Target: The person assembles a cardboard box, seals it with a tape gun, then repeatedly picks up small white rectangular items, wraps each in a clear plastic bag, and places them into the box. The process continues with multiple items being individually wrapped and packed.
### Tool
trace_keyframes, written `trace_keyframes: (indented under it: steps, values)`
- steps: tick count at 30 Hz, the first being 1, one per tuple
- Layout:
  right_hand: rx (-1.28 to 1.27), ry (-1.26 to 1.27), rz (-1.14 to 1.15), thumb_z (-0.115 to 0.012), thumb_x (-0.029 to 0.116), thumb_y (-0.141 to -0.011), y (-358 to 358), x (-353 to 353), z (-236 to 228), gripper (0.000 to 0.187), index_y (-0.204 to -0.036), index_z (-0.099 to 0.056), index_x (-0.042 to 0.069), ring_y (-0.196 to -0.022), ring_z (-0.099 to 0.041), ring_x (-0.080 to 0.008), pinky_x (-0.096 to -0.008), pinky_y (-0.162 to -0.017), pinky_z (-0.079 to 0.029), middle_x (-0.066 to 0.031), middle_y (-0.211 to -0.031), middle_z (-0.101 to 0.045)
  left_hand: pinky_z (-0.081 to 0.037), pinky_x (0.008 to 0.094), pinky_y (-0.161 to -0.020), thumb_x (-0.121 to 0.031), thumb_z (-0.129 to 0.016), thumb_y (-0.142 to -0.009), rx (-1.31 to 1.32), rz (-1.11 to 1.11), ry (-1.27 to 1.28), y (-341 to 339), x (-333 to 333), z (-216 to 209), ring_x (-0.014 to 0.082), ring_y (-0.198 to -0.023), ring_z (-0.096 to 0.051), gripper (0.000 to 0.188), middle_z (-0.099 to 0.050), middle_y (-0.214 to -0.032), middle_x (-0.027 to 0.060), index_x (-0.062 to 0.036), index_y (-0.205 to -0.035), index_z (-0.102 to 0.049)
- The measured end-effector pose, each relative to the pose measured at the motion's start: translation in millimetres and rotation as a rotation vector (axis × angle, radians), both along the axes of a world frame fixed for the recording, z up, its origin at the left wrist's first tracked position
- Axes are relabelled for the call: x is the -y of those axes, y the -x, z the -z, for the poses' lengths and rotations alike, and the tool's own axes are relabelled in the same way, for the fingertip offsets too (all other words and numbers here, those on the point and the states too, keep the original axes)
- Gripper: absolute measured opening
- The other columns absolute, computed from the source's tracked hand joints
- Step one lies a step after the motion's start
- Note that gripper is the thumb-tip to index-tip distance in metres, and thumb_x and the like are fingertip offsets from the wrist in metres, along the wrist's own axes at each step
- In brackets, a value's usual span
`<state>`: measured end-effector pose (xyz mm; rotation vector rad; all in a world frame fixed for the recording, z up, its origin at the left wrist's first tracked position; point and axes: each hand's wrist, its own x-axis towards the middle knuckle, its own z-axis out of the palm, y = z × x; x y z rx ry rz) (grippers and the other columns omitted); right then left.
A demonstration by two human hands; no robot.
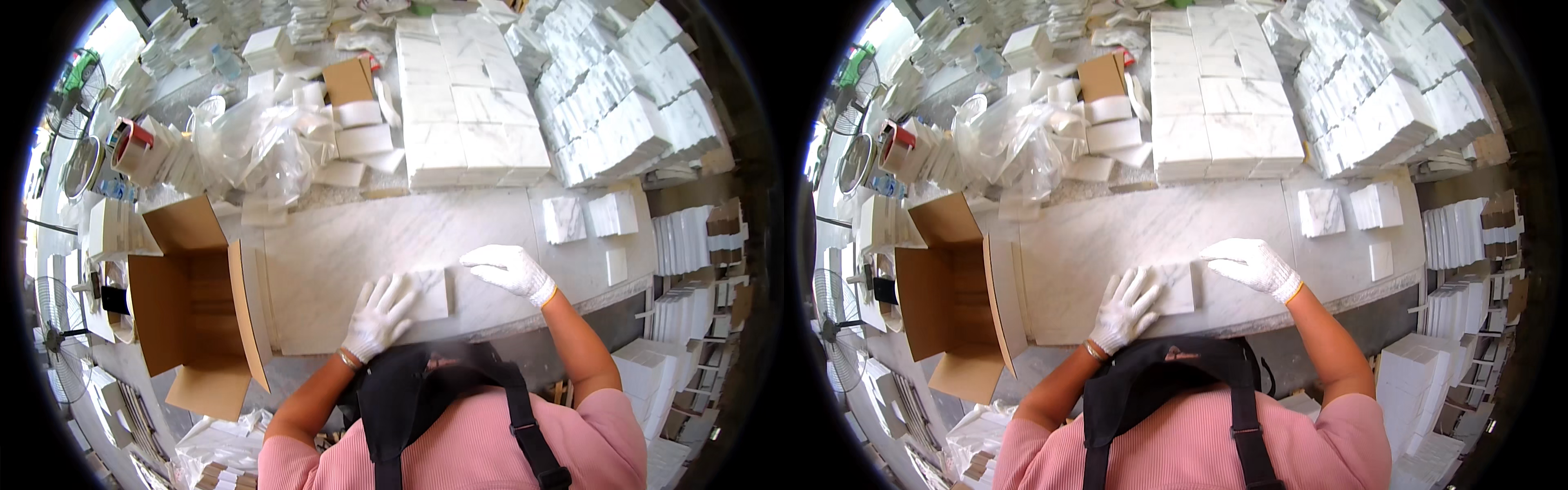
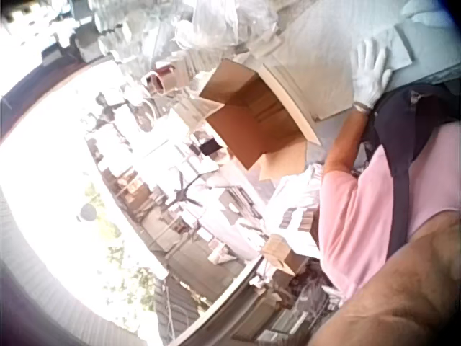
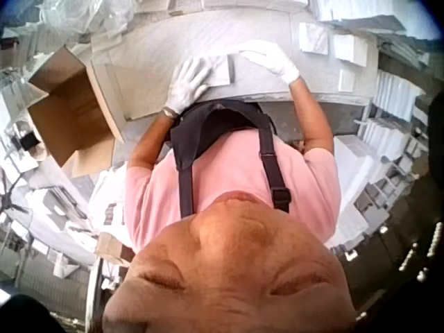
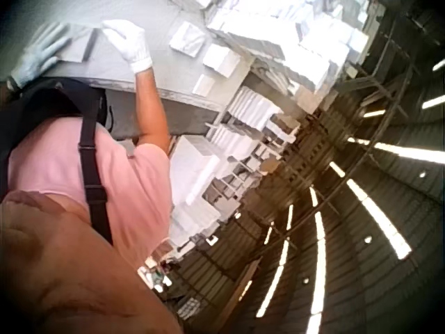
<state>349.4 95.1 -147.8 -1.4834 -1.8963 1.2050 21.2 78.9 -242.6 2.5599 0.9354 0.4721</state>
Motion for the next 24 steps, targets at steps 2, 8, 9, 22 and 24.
trace_keyframes:
  steps: [2,8,9,22,24]
  values:
    - [-0.007,-0.123,0.107,-0.071,0.014,-0.095,-7.8,-48.8,-28.1,0.029,-0.122,-0.074,0.003,-0.11,-0.071,-0.0226,-0.0344,-0.097,-0.054,-0.0131,-0.118,-0.075,-0.038,0.0534,-0.112,-0.038,-0.073,-0.086,0.004,-0.001,-0.002,1.2,-1.3,-4.5,0.041,-0.138,-0.048,0.058,-0.051,-0.15,0.0219,-0.0123,-0.137,-0.063]
    - [0.125,-0.439,0.186,-0.067,0.034,-0.097,-20.3,-235.5,-21.4,0.046,-0.136,-0.065,0.01,-0.124,-0.063,-0.0283,-0.0387,-0.104,-0.049,-0.0133,-0.137,-0.064,-0.042,0.0495,-0.105,-0.042,-0.071,-0.088,-0.021,0.025,0.022,1.6,-12.3,-14.5,0.038,-0.13,-0.052,0.054,-0.054,-0.144,0.0201,-0.0138,-0.133,-0.065]
    - [0.298,-0.521,0.176,-0.065,0.038,-0.098,-21.3,-269.5,-13.9,0.05,-0.14,-0.061,0.012,-0.129,-0.059,-0.0295,-0.0416,-0.108,-0.046,-0.0129,-0.142,-0.061,-0.043,0.0488,-0.103,-0.044,-0.07,-0.088,-0.034,0.03,0.025,2.2,-13.1,-14.1,0.0371,-0.129,-0.053,0.054,-0.055,-0.143,0.0192,-0.0148,-0.134,-0.064]
    - [1.12,-0.678,0.433,-0.043,0.051,-0.102,-146.5,-607.9,93.2,0.058,-0.154,-0.048,0.024,-0.143,-0.045,-0.0323,-0.0508,-0.117,-0.035,-0.0108,-0.154,-0.051,-0.034,0.0588,-0.113,-0.037,-0.057,-0.093,-0.005,0.021,0.298,8.7,4.9,23.6,0.0371,-0.137,-0.048,0.051,-0.057,-0.147,0.0101,-0.0186,-0.14,-0.062]
    - [0.952,-0.503,0.465,-0.041,0.052,-0.103,-126.9,-630.2,82.3,0.056,-0.146,-0.056,0.021,-0.133,-0.054,-0.0328,-0.05,-0.114,-0.038,-0.012,-0.14,-0.063,-0.033,0.0538,-0.114,-0.037,-0.057,-0.093,-0.025,-0.087,0.357,3.5,22.3,28.9,0.0329,-0.138,-0.048,0.052,-0.057,-0.146,0.0103,-0.017,-0.142,-0.059]
